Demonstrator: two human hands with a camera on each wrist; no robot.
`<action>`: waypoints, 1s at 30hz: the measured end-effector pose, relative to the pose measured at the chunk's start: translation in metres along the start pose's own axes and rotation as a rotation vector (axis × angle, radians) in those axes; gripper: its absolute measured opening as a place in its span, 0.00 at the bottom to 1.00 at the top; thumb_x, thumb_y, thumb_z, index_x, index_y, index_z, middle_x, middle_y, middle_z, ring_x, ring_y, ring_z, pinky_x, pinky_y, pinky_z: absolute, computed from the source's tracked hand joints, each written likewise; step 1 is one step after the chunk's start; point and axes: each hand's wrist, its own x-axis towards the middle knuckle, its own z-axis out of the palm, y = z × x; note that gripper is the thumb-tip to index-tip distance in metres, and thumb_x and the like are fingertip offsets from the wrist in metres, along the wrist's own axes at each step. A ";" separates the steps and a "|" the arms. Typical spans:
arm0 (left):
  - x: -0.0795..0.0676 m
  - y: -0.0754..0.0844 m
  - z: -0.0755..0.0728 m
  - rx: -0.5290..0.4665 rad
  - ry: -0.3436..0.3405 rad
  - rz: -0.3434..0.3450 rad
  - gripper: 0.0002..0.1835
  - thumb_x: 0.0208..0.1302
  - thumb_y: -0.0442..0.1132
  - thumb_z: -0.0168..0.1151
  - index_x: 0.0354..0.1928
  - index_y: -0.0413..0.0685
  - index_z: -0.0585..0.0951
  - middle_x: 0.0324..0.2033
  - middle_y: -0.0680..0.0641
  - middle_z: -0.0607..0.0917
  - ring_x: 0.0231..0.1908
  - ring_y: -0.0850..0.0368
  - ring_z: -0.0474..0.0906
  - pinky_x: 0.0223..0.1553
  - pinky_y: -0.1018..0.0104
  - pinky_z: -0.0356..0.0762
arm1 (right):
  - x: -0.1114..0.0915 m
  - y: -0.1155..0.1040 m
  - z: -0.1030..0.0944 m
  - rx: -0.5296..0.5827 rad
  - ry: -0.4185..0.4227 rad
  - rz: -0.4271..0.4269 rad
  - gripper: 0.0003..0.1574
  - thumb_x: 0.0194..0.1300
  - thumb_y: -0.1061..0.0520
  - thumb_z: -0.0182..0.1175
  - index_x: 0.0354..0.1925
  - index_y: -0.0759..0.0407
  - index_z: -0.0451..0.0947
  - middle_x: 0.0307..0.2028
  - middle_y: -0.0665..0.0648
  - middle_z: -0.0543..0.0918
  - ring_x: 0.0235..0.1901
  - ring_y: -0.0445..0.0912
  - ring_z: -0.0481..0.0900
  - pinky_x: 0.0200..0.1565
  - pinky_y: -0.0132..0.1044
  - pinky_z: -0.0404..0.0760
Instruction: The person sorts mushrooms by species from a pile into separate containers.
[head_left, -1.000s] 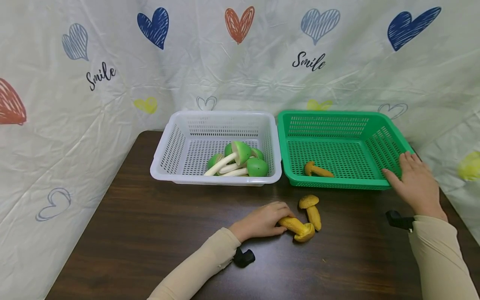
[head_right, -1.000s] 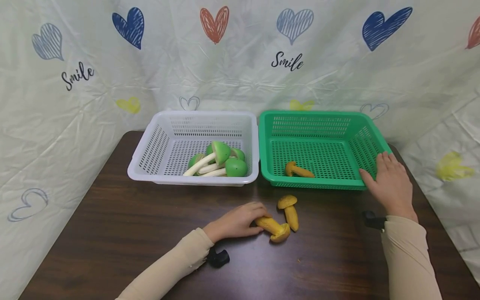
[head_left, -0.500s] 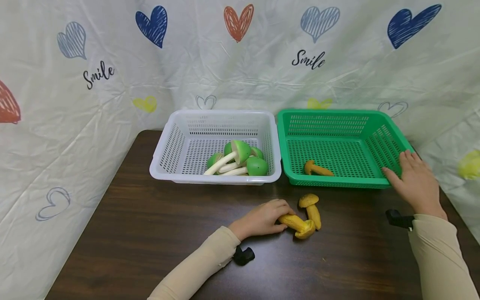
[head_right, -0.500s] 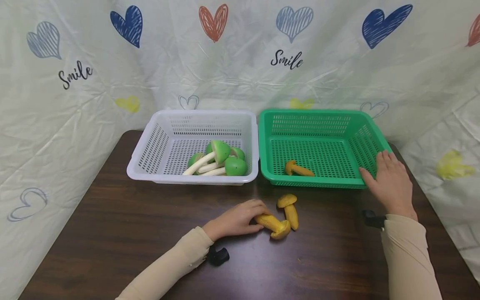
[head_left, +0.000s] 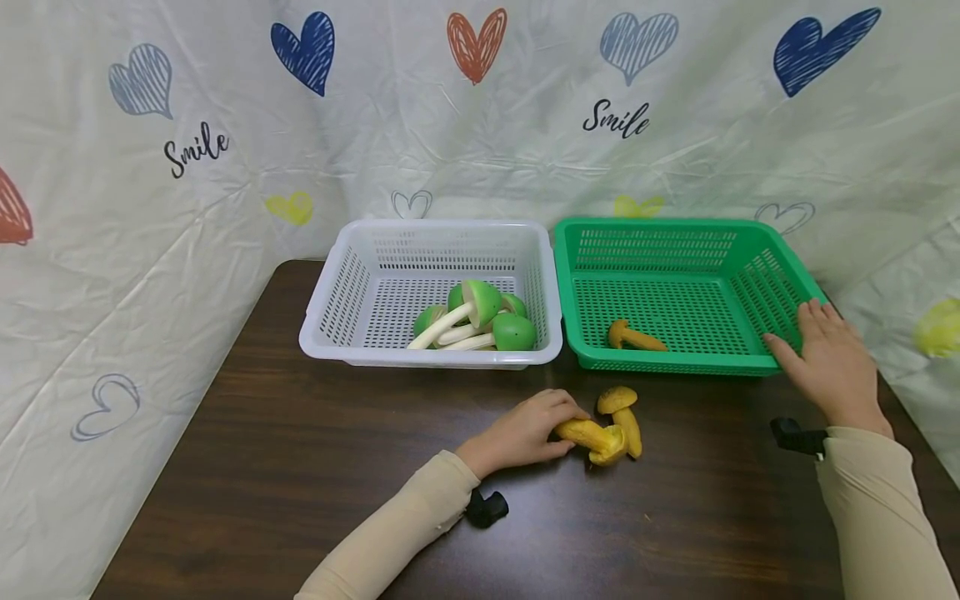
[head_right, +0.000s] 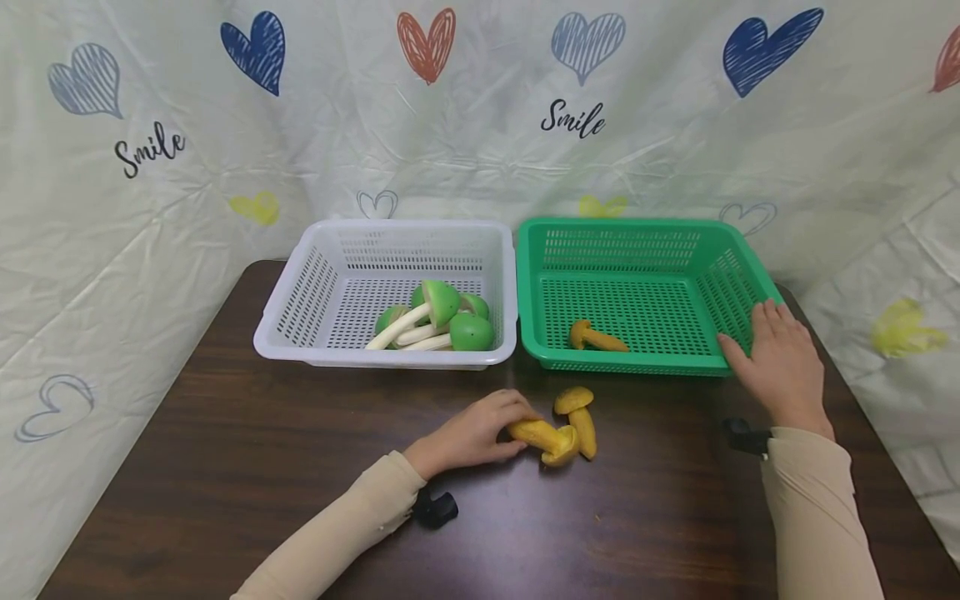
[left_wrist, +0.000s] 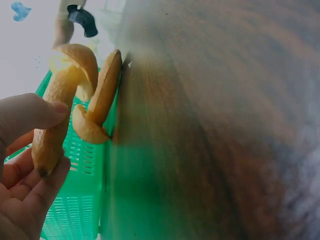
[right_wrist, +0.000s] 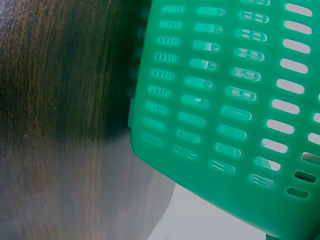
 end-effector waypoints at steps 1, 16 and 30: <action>0.000 0.000 0.000 -0.003 0.008 -0.003 0.18 0.58 0.36 0.66 0.52 0.44 0.79 0.45 0.50 0.78 0.46 0.60 0.72 0.50 0.76 0.67 | 0.000 0.000 0.000 0.000 0.000 0.000 0.48 0.73 0.41 0.39 0.66 0.83 0.43 0.65 0.82 0.47 0.69 0.67 0.37 0.67 0.56 0.36; 0.002 -0.001 -0.006 -0.046 0.105 -0.014 0.19 0.58 0.36 0.66 0.52 0.43 0.79 0.45 0.49 0.77 0.45 0.60 0.71 0.49 0.78 0.68 | 0.001 0.000 -0.001 -0.018 -0.026 -0.004 0.48 0.73 0.41 0.39 0.66 0.84 0.43 0.65 0.84 0.46 0.68 0.69 0.37 0.67 0.57 0.37; 0.006 -0.001 -0.017 -0.031 0.212 0.003 0.20 0.57 0.35 0.67 0.52 0.42 0.78 0.45 0.48 0.77 0.44 0.59 0.72 0.47 0.77 0.69 | -0.001 0.001 0.000 -0.026 -0.034 0.003 0.49 0.73 0.40 0.38 0.66 0.83 0.42 0.65 0.83 0.44 0.69 0.68 0.36 0.67 0.56 0.35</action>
